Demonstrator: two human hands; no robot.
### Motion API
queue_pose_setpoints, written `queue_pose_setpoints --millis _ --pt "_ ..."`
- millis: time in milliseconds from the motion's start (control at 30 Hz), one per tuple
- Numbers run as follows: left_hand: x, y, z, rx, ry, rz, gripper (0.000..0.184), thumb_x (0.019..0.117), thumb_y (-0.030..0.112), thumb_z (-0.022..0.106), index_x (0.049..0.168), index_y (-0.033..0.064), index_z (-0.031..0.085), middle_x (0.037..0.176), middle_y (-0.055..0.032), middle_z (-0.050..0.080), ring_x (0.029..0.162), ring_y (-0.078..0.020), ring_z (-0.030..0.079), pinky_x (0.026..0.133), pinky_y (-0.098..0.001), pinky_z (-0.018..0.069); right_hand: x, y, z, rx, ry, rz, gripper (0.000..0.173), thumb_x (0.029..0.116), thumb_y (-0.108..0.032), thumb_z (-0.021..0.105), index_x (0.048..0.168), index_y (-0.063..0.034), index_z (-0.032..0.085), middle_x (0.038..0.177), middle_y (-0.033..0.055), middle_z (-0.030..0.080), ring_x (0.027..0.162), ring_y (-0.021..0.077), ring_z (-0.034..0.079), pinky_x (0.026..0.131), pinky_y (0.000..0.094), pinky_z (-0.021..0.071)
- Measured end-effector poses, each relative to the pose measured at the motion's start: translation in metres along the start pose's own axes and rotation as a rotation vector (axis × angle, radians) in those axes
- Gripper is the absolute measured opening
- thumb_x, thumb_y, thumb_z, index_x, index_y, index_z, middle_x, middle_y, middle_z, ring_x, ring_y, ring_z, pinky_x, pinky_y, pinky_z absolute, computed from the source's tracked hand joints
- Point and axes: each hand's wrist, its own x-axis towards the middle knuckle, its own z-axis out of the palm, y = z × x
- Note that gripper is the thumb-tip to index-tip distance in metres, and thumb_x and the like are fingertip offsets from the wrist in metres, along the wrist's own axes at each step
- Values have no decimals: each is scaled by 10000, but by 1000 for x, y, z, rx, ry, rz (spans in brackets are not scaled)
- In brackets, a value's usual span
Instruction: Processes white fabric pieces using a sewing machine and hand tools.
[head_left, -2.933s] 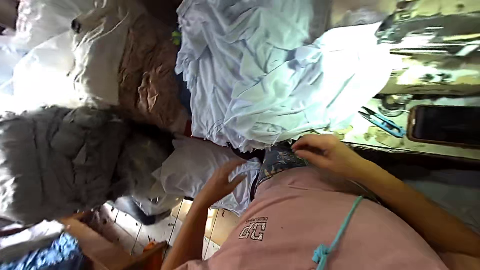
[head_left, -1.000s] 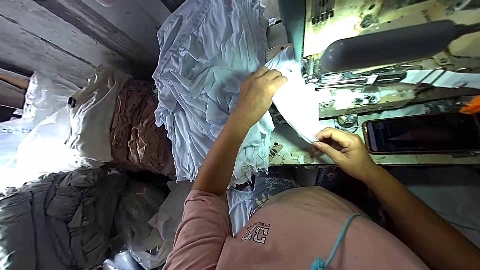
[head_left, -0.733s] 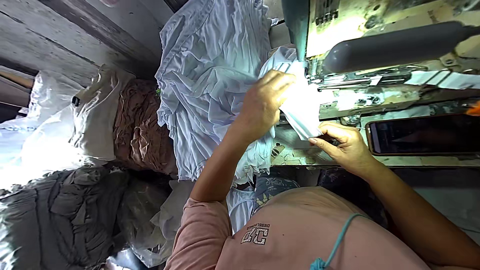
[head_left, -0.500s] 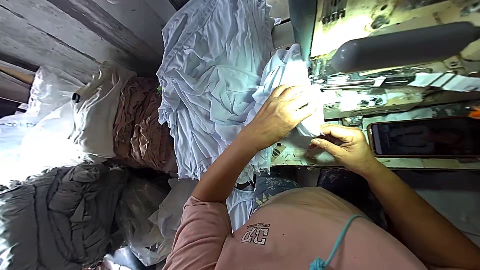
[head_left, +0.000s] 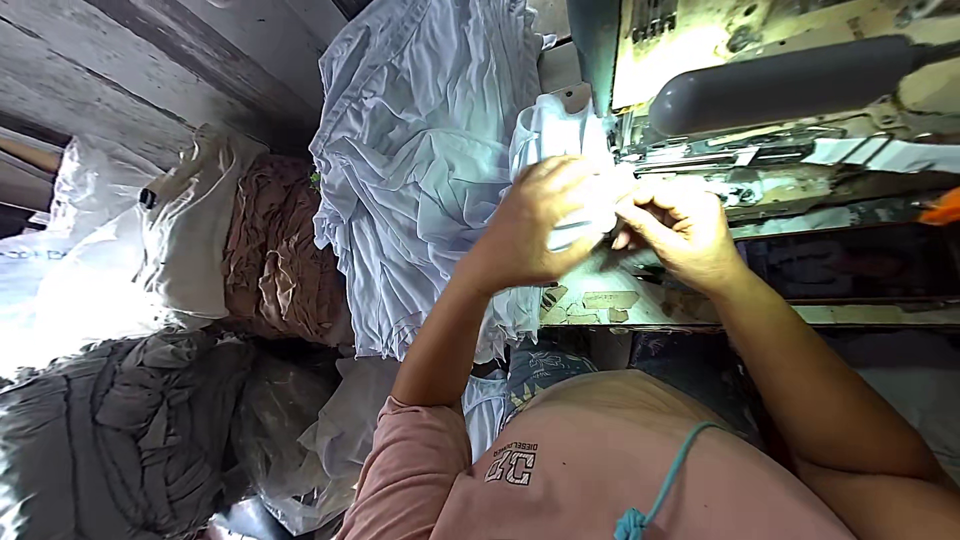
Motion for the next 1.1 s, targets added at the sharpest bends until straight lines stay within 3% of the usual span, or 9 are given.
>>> queue_pose_setpoints --millis 167,300,400,567,767,867,933,1000,1100 --pt "-14 -72 0 -91 178 -366 268 891 -65 492 1096 -76 665 1326 -229 632 1284 -305 589 1065 -425 482 2 -3 1 -17 12 50 136 1053 -130 561 1013 -38 652 781 -21 658 587 -3 611 557 144 540" --pt "-31 -91 6 -197 177 -421 327 830 -114 433 1078 -88 644 1396 -244 576 1327 -294 555 1038 -407 501 4 1 0 12 3 38 134 1052 -120 551 995 -35 638 778 -26 651 584 -1 616 561 151 551" --pt "-48 -85 5 -231 221 -340 222 844 -22 525 1026 -76 640 1329 -232 611 1262 -259 593 1015 -382 513 6 8 -1 55 0 33 148 1040 -103 547 964 -17 640 795 -16 666 595 23 639 575 185 580" --pt "-78 -74 16 -176 46 -384 328 921 160 664 1166 -58 662 1341 -200 620 1289 -254 582 1098 -415 469 6 6 2 50 13 20 175 1033 -78 548 953 36 654 829 46 668 600 53 638 568 221 585" --pt "-92 -91 -12 -152 58 -303 229 972 97 545 1077 -75 655 1329 -182 634 1293 -231 590 1105 -396 471 6 6 0 49 4 0 169 1030 -61 559 946 53 652 783 70 649 564 64 618 545 212 561" --pt "-87 -38 -48 -109 72 -219 305 1037 232 558 1106 -38 683 1191 -131 704 1198 -179 645 1119 -429 462 -1 -1 3 -165 52 -99 188 962 -87 653 1080 52 701 890 119 690 625 110 612 591 251 545" --pt "-74 25 -63 -28 -12 -76 285 1065 339 541 1004 83 650 963 -20 686 987 -68 665 944 -295 537 -14 -22 11 -324 35 -215 312 891 -165 727 1104 63 719 914 146 719 657 179 639 611 329 531" --pt "-57 75 -53 -68 -84 81 269 1073 283 533 910 91 629 729 -29 590 691 -103 582 654 -236 477 -30 -54 17 -266 -102 -313 305 895 -107 726 1157 49 716 1094 153 732 746 152 681 628 294 562" --pt "-51 92 -29 -118 -56 39 235 1062 246 558 951 53 632 646 -28 537 568 -53 488 551 -160 393 -50 -74 19 -79 -245 -322 163 963 -64 654 1050 61 710 894 125 694 689 103 608 595 204 484"
